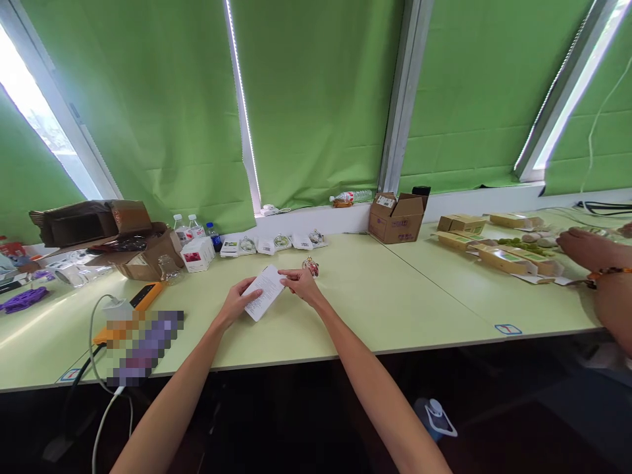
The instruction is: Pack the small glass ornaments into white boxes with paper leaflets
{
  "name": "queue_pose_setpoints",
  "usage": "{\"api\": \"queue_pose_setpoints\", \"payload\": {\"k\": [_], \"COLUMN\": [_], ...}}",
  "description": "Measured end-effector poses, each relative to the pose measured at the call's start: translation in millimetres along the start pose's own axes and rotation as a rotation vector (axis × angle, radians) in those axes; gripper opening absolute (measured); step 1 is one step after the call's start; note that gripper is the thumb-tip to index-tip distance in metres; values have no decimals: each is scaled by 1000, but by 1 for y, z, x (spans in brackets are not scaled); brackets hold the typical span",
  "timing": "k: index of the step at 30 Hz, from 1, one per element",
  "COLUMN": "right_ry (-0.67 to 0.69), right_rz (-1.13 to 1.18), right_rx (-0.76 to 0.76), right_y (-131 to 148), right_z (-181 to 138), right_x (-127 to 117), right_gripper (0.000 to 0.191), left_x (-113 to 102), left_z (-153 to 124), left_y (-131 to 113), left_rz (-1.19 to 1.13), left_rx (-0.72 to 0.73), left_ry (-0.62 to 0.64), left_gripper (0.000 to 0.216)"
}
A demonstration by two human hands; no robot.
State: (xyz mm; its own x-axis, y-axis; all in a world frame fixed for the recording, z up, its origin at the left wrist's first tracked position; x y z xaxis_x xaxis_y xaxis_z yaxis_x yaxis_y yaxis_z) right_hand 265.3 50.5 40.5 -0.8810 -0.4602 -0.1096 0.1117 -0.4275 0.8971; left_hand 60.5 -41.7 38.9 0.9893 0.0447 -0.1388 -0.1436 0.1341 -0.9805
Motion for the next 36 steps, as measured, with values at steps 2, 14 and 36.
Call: {"api": "queue_pose_setpoints", "payload": {"k": [2,14,36], "right_ry": [5,-11,-8], "right_rz": [-6,-19,-102], "right_rx": [0,11,-7], "right_y": [-1,1,4], "right_z": [0,-1,-1], "right_x": [1,1,3], "right_gripper": [54,51,42], "left_x": [0,0,3], "left_z": [0,1,-2], "left_y": [0,2,-1], "left_rz": [2,20,18], "left_rx": [3,7,25], "left_ry": [-6,-4,3], "left_gripper": [55,54,56]}}
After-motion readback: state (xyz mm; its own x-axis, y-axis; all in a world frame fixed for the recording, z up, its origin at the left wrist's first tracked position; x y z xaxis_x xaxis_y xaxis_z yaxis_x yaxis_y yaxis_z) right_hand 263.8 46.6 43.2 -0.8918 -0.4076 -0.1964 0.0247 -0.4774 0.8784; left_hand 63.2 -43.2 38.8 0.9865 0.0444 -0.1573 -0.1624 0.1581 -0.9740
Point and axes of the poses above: each hand's wrist, its own z-axis towards the middle knuckle, its own x-axis out of the palm, y = z × x, the point moved 2 cm from there along z, towards the middle knuckle, and after that the axes turned 8 degrees about -x, right-handed, at the moved point
